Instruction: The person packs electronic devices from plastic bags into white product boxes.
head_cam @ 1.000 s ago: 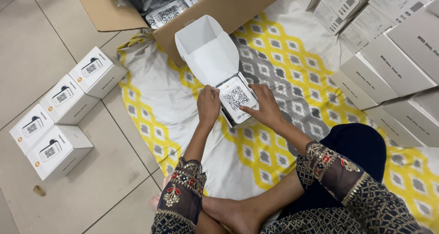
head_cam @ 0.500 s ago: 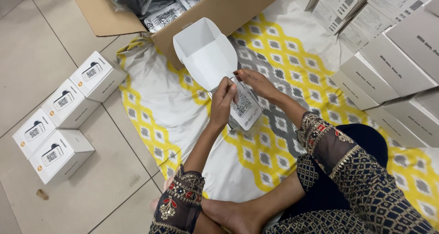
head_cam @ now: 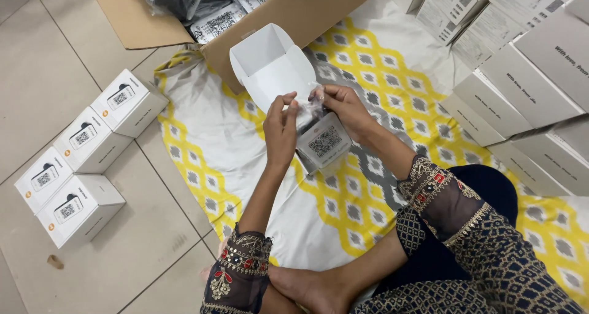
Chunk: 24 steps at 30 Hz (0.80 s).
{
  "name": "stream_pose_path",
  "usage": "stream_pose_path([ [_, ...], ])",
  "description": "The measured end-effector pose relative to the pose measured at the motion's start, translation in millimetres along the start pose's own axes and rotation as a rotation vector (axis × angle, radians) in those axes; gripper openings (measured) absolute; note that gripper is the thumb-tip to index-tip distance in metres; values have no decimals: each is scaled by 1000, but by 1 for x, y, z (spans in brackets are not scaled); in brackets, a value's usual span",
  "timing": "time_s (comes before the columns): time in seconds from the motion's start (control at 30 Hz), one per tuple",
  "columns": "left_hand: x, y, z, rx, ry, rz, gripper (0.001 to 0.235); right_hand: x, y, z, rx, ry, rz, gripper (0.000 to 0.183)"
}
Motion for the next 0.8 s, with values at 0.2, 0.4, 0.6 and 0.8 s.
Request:
stream_pose_path([
  [0.2, 1, -39, -3, -305, -4, -108, 22, 11, -27, 4, -27, 145, 129, 22],
  [0.4, 8, -44, -7, -332, -35, -75, 23, 3, -25, -3, -102, 142, 204, 22],
  [0.6, 20, -99, 6, -363, -78, -196, 22, 3, -26, 2, -205, 110, 288, 26],
  [0.8, 52, -187, 25, -705, -219, 15, 18, 25, -71, 21, -608, 130, 899, 23],
])
Point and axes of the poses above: each hand's wrist, its own z-axis away from the middle knuckle, its own x-axis out of the palm, y = z × x, the point moved 9 cm from there along -z, towards the middle knuckle, and after that the axes turned 10 degrees about y, right-handed, at the moved point
